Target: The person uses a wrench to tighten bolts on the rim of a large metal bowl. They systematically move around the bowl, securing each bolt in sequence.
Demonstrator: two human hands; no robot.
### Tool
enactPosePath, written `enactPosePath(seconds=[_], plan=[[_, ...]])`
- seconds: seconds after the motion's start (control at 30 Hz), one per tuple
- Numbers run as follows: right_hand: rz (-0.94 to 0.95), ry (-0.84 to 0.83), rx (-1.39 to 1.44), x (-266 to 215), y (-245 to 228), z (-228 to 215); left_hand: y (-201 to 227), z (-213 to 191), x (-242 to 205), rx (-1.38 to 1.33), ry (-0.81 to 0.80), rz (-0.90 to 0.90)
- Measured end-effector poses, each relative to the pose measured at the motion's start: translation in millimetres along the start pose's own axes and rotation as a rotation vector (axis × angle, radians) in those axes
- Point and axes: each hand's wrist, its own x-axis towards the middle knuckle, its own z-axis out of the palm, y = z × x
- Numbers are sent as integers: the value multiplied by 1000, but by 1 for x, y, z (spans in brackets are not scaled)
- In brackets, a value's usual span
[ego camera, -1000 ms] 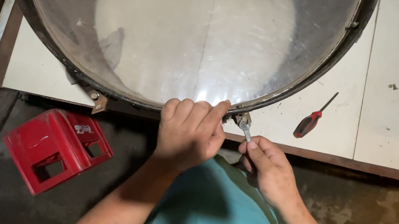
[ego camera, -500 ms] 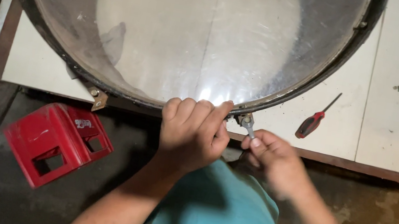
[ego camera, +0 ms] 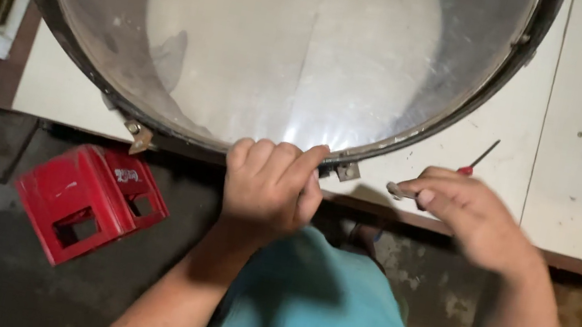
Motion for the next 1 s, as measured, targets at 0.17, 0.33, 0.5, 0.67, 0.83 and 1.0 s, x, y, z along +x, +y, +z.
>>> enactPosePath(seconds=[0.17,0.33,0.5,0.67,0.83,1.0], plan=[[120,287,184,-32,24,77,-5,17,-5,31,105,24],[163,351,530,-28,20,136,-8,22,-9,-32,195,61],[5,449,760,-9,11,162,-12,16,-7,-22,179,115],[19,500,733,-6,-1,174,-15,17,-8,-43,172,136],[38,594,814,4,-16,185,-17,17,-10,-43,155,135],[40,689,798,9,-17,191,-18,15,-9,-53,141,132]])
